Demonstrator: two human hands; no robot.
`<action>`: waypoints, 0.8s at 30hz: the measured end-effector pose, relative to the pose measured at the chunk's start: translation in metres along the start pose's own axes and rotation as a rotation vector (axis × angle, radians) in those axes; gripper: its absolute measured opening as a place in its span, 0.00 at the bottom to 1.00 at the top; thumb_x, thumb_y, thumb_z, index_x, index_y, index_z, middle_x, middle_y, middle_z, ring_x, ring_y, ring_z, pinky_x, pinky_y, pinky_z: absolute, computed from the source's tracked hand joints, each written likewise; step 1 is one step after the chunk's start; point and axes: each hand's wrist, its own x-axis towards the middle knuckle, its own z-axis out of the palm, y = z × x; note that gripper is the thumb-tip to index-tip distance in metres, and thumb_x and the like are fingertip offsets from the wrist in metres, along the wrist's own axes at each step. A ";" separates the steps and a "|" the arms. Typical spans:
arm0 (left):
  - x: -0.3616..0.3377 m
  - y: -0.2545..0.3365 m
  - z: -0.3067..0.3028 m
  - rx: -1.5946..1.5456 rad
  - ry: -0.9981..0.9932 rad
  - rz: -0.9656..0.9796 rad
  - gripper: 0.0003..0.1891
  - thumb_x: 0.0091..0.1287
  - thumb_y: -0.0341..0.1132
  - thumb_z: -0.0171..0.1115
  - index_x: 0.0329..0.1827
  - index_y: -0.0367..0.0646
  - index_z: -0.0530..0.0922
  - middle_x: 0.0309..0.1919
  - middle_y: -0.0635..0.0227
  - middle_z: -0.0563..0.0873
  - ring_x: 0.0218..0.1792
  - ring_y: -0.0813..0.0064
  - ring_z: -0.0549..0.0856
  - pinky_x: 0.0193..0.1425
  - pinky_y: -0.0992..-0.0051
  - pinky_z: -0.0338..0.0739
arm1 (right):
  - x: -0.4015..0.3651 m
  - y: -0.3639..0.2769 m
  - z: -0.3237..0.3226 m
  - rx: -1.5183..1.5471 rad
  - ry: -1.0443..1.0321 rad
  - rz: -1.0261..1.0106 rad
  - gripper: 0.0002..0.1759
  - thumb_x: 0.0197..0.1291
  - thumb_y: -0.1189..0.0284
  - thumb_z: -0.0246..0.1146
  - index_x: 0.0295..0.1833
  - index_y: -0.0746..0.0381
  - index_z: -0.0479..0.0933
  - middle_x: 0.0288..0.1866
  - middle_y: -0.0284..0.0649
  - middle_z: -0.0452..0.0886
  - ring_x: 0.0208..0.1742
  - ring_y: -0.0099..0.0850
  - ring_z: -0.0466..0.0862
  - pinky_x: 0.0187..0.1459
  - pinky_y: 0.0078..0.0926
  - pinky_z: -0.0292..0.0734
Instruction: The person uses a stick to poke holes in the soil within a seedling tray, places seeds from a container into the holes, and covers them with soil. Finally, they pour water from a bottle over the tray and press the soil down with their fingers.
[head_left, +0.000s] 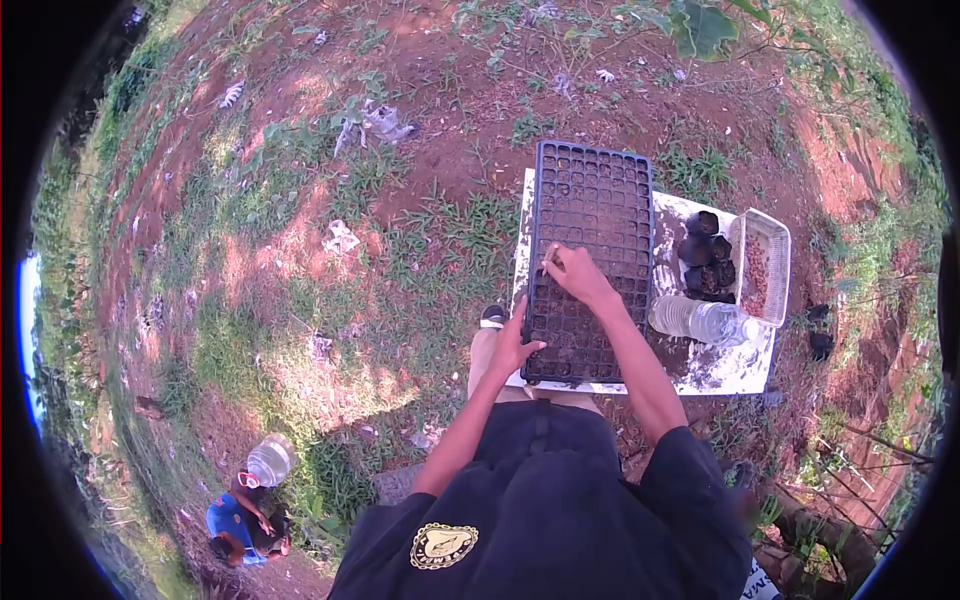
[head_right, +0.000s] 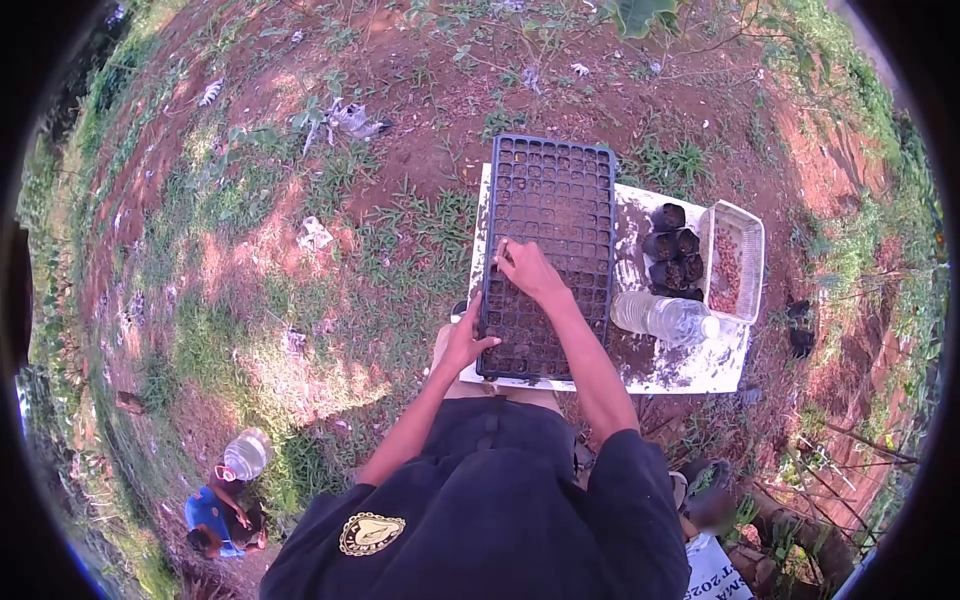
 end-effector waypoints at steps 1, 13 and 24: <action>0.000 -0.005 0.001 -0.043 0.012 0.020 0.54 0.50 0.24 0.75 0.80 0.45 0.50 0.65 0.48 0.75 0.62 0.53 0.79 0.63 0.64 0.74 | 0.003 -0.002 -0.001 -0.096 -0.031 0.043 0.12 0.62 0.70 0.63 0.45 0.68 0.77 0.28 0.60 0.81 0.34 0.57 0.83 0.36 0.46 0.77; 0.011 -0.033 0.016 0.010 0.133 0.157 0.53 0.48 0.24 0.77 0.79 0.45 0.55 0.63 0.46 0.77 0.61 0.53 0.80 0.65 0.64 0.73 | 0.002 -0.022 -0.016 -0.158 -0.036 -0.006 0.15 0.61 0.68 0.64 0.44 0.71 0.77 0.27 0.57 0.82 0.31 0.54 0.84 0.35 0.42 0.77; 0.017 -0.043 0.017 -0.002 0.157 0.209 0.54 0.47 0.26 0.78 0.79 0.46 0.56 0.53 0.45 0.82 0.53 0.52 0.83 0.59 0.62 0.75 | 0.011 -0.027 -0.014 -0.083 -0.059 -0.059 0.15 0.62 0.69 0.63 0.48 0.70 0.77 0.31 0.59 0.83 0.34 0.56 0.84 0.37 0.45 0.77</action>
